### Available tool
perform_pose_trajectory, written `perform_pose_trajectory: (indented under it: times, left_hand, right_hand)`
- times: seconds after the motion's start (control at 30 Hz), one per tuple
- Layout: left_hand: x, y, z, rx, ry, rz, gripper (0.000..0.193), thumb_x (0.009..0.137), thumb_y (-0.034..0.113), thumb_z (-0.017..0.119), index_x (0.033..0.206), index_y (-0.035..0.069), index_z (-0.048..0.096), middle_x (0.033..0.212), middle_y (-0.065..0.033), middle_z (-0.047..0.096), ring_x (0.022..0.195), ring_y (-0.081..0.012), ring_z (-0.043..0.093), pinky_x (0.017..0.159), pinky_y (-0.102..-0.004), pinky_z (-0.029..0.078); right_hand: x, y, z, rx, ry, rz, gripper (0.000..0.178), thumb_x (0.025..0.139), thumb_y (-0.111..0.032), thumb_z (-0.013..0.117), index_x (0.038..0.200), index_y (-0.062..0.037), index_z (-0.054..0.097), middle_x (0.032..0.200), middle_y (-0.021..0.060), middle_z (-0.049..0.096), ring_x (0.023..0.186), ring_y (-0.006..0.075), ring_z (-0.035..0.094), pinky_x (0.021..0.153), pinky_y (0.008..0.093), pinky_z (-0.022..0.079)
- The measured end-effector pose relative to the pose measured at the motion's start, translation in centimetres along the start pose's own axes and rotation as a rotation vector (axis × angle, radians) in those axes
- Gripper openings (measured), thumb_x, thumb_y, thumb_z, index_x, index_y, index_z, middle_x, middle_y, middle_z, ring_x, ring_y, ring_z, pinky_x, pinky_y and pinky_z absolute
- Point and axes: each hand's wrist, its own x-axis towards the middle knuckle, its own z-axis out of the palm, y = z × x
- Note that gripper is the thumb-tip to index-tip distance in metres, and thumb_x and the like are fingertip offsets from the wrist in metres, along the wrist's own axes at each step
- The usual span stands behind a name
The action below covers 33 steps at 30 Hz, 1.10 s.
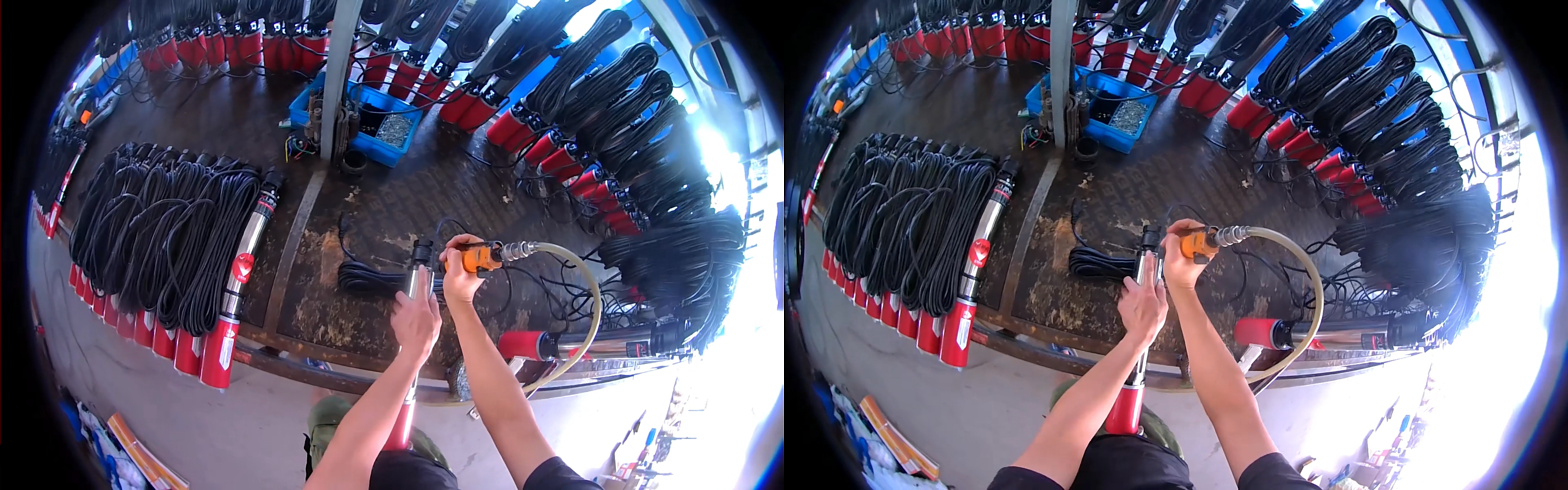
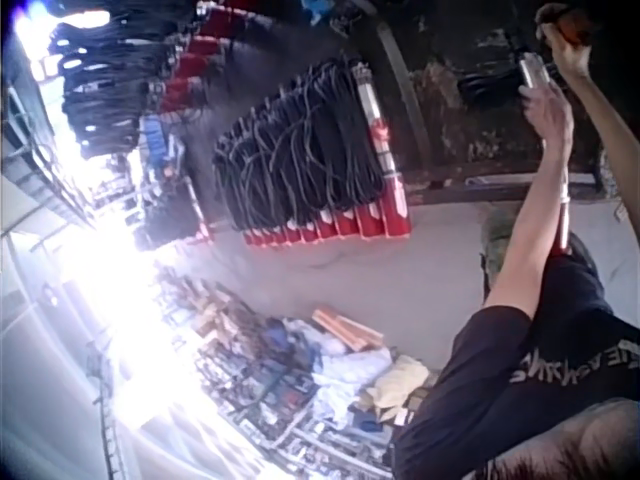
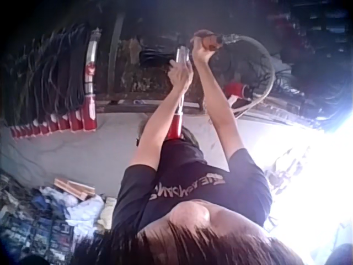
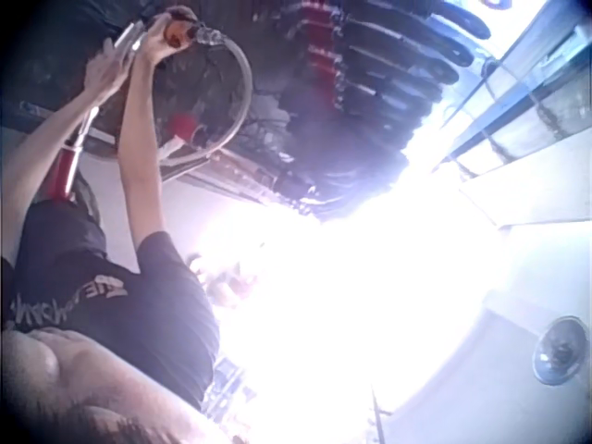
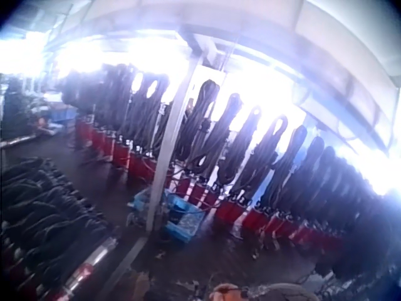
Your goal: The person assembles water pumps by picking up coils of cable, sliding them over the pump housing, and securing components using an air-powered screwdriver.
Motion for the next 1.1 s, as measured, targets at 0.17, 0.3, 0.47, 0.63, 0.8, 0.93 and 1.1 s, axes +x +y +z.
perform_pose_trajectory:
  times: [0.17, 0.3, 0.47, 0.63, 0.8, 0.93, 1.1]
  left_hand:
    - [0.1, -0.2, 0.5, -0.053, 0.033, -0.054, 0.075, 0.091, 0.033, 0.066, 0.143, -0.01, 0.035, 0.1, -0.0206, 0.057, 0.081, -0.0339, 0.065, 0.068, -0.0401, 0.056]
    - [0.0, -0.2, 0.9, 0.025, 0.058, -0.035, 0.075, 0.09, 0.037, 0.068, 0.142, -0.008, 0.036, 0.099, -0.0179, 0.057, 0.08, -0.0311, 0.066, 0.068, -0.0387, 0.056]
    - [-0.1, 0.2, 1.0, 0.032, 0.043, -0.044, 0.073, 0.09, 0.034, 0.068, 0.141, -0.01, 0.038, 0.101, -0.0192, 0.057, 0.085, -0.0323, 0.065, 0.074, -0.0401, 0.055]
    - [-0.1, 0.3, 1.1, 0.033, 0.014, -0.056, 0.072, 0.09, 0.035, 0.067, 0.14, -0.009, 0.039, 0.104, -0.0188, 0.057, 0.088, -0.0321, 0.064, 0.076, -0.0403, 0.055]
    - [0.2, 0.3, 1.1, 0.042, -0.001, -0.075, 0.07, 0.091, 0.036, 0.066, 0.139, -0.007, 0.039, 0.106, -0.0191, 0.057, 0.09, -0.0324, 0.065, 0.077, -0.0401, 0.055]
    - [0.1, 0.4, 1.6, 0.069, 0.01, -0.056, 0.07, 0.092, 0.036, 0.066, 0.139, -0.007, 0.038, 0.105, -0.0192, 0.058, 0.089, -0.033, 0.066, 0.075, -0.0398, 0.056]
    - [-0.2, 0.7, 2.1, 0.075, 0.049, -0.039, 0.069, 0.093, 0.038, 0.063, 0.139, -0.006, 0.037, 0.102, -0.019, 0.059, 0.083, -0.0331, 0.068, 0.069, -0.0402, 0.058]
  right_hand:
    - [-0.1, 0.3, 0.5, -0.025, -0.025, -0.024, 0.014, 0.083, 0.004, 0.055, 0.095, -0.0019, 0.056, 0.083, 0.007, 0.059, 0.066, 0.0147, 0.059, 0.064, 0.0273, 0.051]
    - [-0.2, -0.4, 0.4, -0.023, -0.008, -0.053, 0.014, 0.083, 0.005, 0.055, 0.094, -0.0022, 0.055, 0.083, 0.0069, 0.059, 0.066, 0.0147, 0.059, 0.065, 0.0273, 0.051]
    - [-0.1, 0.4, -0.2, -0.036, -0.068, -0.06, 0.013, 0.082, 0.005, 0.054, 0.092, -0.0026, 0.054, 0.083, 0.0073, 0.06, 0.066, 0.0143, 0.058, 0.065, 0.0277, 0.051]
    - [0.3, 1.1, -0.2, -0.006, -0.003, -0.091, 0.008, 0.077, 0.008, 0.057, 0.08, 0.0006, 0.06, 0.073, 0.0076, 0.063, 0.058, 0.0145, 0.062, 0.057, 0.0259, 0.051]
    - [0.6, 0.9, 0.5, -0.003, 0.027, -0.088, 0.007, 0.077, 0.006, 0.059, 0.08, 0.0003, 0.061, 0.072, 0.0069, 0.063, 0.058, 0.0144, 0.062, 0.057, 0.026, 0.052]
    - [0.8, 1.4, 0.4, 0.036, 0.055, -0.081, 0.005, 0.078, 0.004, 0.06, 0.082, 0.0, 0.062, 0.073, 0.0063, 0.064, 0.06, 0.0136, 0.063, 0.058, 0.0256, 0.052]
    - [0.7, -0.9, 0.0, 0.108, 0.128, -0.034, 0.014, 0.083, 0.005, 0.061, 0.096, 0.0002, 0.062, 0.082, 0.0061, 0.065, 0.066, 0.0123, 0.063, 0.061, 0.0255, 0.052]
